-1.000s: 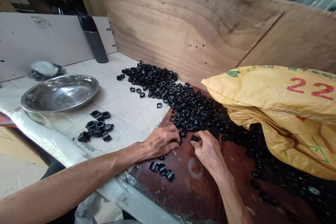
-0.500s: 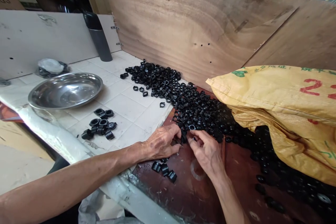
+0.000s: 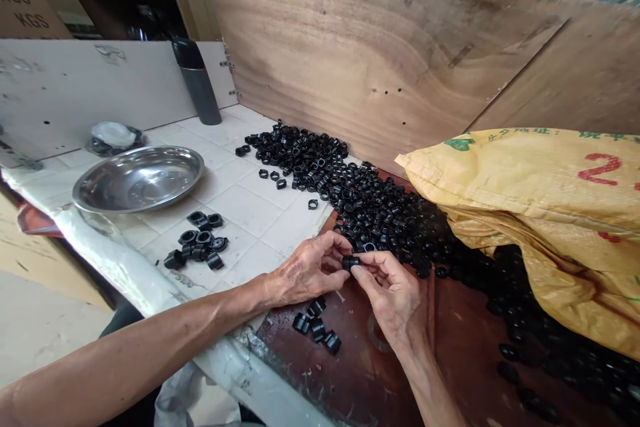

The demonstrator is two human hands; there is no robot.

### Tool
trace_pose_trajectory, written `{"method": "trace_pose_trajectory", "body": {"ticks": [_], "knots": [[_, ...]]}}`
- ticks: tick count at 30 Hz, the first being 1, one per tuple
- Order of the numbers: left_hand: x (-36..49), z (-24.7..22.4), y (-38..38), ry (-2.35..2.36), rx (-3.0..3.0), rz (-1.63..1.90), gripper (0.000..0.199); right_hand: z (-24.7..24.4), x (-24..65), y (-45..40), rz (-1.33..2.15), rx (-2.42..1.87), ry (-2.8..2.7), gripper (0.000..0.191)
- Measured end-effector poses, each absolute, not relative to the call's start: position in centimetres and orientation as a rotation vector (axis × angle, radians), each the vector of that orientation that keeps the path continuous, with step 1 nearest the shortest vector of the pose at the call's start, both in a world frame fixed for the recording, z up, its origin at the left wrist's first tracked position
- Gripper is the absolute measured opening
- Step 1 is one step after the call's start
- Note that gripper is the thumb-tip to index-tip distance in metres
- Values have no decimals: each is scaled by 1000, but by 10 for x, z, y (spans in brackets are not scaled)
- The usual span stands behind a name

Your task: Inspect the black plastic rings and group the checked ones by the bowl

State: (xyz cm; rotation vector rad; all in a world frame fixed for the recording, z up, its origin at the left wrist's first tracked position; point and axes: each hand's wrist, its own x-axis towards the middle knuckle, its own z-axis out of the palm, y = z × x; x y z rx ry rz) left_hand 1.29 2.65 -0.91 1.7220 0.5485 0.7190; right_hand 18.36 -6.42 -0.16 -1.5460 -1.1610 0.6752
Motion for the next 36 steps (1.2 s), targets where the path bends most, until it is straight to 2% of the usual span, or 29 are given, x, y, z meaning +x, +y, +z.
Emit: {"method": "trace_pose_trajectory", "body": {"ticks": [2,5,12,17,22,28,32,36], "knots": [[13,-9,27,508,1685,731,29,1,184,-65,698,-1546,-1147,25],[13,-9,28,432,1640,789,24,9,183,-66,690,-1569,-1167,23],[8,-9,32,331,1978,1017,27,15,179,-68,616,-1633,-1243,24],[8,-6,29,282,2032,1083,25,12,176,-68,361,-1646,-1494,34],[10,-3,26,324,1947,1055,25,22,173,-70,136,-1536,-1495,14],[10,-4,27,373,1843,1021,26,26,178,-70,164,-1466,-1659,14],[9,-3,27,315,1928,1011,27,18,179,-70,148,-1636,-1609,39],[9,-3,26,401,1778,964,27,21,178,-73,310,-1666,-1529,43]]}}
